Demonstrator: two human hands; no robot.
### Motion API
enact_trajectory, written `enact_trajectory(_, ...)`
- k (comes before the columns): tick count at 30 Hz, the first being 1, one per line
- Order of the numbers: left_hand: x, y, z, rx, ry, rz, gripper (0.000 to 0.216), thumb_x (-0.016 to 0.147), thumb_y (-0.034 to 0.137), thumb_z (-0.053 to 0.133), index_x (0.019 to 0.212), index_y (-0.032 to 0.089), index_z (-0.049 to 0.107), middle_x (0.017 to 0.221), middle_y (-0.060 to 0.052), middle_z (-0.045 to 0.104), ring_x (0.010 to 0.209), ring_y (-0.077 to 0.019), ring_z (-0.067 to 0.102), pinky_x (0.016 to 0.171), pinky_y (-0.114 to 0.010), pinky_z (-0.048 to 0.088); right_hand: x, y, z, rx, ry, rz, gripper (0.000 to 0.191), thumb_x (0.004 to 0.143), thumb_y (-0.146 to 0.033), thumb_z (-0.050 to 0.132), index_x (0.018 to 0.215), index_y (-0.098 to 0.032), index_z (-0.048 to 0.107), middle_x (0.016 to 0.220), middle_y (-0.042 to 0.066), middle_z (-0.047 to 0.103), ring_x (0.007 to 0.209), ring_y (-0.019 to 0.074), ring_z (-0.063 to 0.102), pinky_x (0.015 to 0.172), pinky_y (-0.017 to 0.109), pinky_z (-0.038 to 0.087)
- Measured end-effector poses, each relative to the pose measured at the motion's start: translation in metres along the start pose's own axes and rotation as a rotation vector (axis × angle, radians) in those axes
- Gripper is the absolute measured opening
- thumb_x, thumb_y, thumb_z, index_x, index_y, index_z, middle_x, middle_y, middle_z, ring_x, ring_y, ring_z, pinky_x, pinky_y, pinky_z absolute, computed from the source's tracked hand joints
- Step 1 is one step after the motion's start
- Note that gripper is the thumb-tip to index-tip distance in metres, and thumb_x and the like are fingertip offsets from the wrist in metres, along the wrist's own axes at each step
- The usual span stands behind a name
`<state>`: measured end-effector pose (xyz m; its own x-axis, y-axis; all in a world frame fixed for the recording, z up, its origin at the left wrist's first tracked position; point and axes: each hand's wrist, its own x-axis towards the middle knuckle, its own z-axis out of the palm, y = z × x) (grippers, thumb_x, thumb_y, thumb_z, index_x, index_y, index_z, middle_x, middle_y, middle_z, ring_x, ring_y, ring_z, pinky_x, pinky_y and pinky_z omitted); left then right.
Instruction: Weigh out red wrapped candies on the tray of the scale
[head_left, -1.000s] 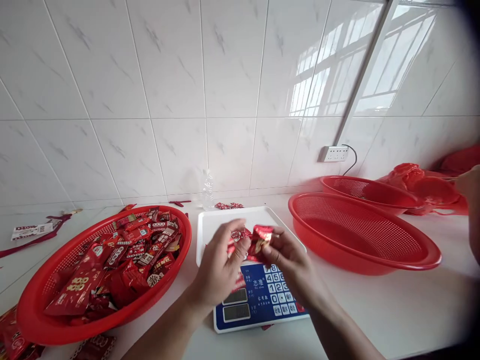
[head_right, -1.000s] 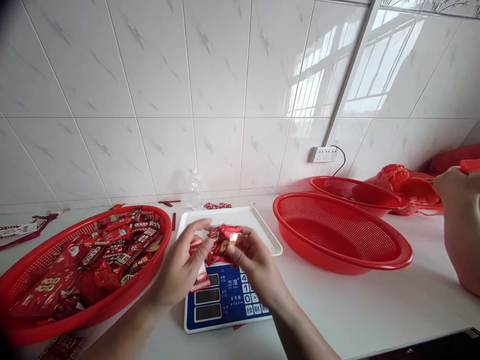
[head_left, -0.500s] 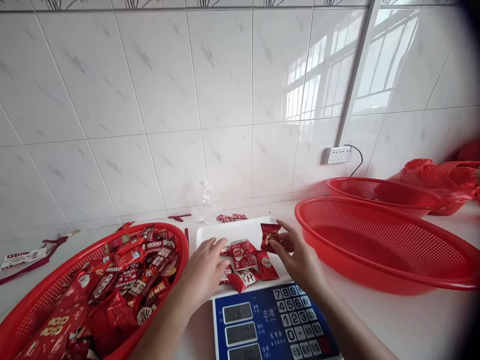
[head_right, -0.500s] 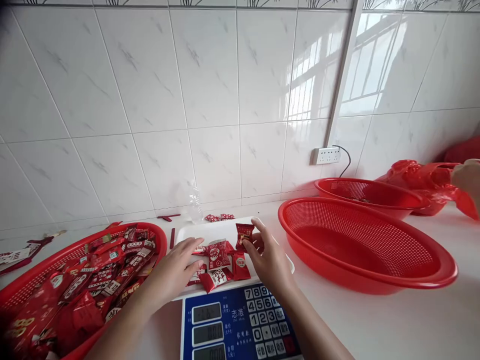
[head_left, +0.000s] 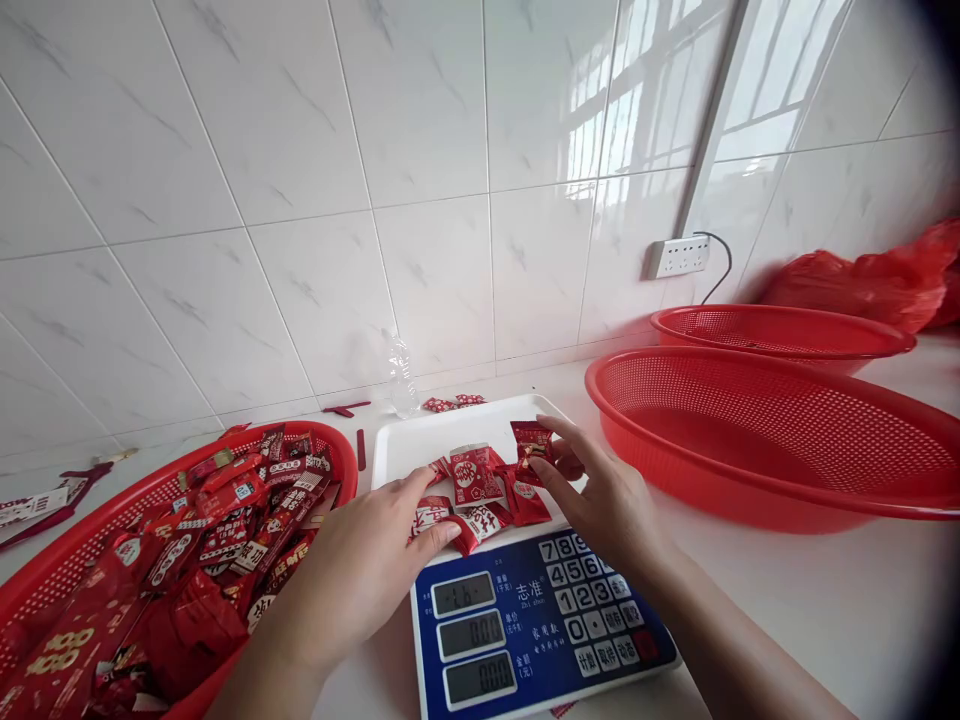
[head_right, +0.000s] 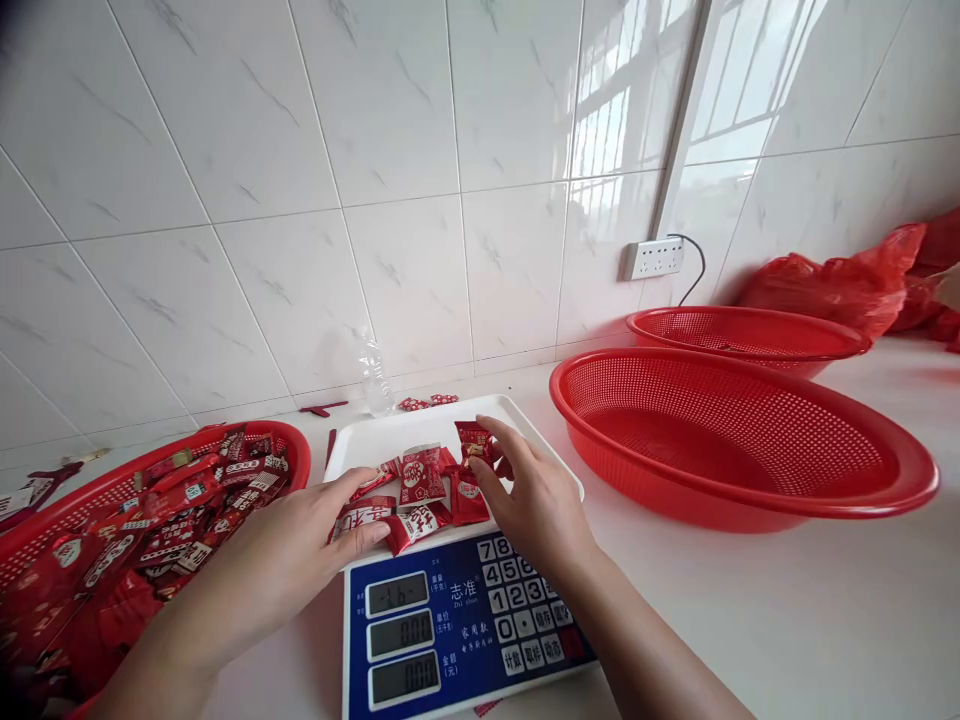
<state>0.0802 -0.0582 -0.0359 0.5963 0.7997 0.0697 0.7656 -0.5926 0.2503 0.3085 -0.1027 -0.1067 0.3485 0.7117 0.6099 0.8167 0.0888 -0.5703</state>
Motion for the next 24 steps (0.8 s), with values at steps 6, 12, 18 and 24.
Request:
enact_trajectory(6,0.006,-0.008,0.018,-0.096,0.072,0.130,0.045,0.087,0.044,0.055,0.130,0.030,0.054,0.120,-0.008,0.068,0.100,-0.0301,0.068,0.078,-0.039,0.053,0.000,-0.001,0.000,-0.036,-0.045,-0.006,0.038,0.086,-0.043,0.050,0.120,-0.029,0.060,0.084,0.003,0.070,0.070,0.0171,0.063,0.061,0.030,0.047)
enact_trajectory(12,0.009,-0.003,0.018,-0.119,0.048,0.088,0.046,0.088,0.041,0.055,0.131,0.027,0.051,0.127,-0.009,0.064,0.107,-0.0302,0.064,0.080,-0.041,0.053,-0.001,0.001,0.001,-0.056,-0.069,0.025,0.041,0.086,-0.046,0.051,0.123,-0.029,0.059,0.088,0.003,0.071,0.075,0.0195,0.065,0.062,0.032,0.047)
enact_trajectory(18,0.013,-0.001,0.021,-0.145,0.044,0.124,0.043,0.091,0.043,0.052,0.131,0.026,0.052,0.126,-0.009,0.064,0.111,-0.0276,0.062,0.089,-0.042,0.051,-0.002,-0.001,0.001,-0.062,-0.085,-0.008,0.040,0.087,-0.046,0.050,0.121,-0.029,0.061,0.087,0.003,0.072,0.072,0.0188,0.065,0.060,0.031,0.046)
enact_trajectory(24,0.022,0.001,0.034,-0.049,0.033,0.259,0.059,0.092,0.057,0.042,0.144,0.031,0.037,0.155,-0.006,0.032,0.145,-0.0331,0.017,0.112,-0.060,0.022,-0.002,-0.003,0.002,-0.063,-0.090,-0.029,0.041,0.087,-0.048,0.050,0.122,-0.029,0.062,0.086,0.004,0.072,0.072,0.0200,0.065,0.061,0.032,0.047)
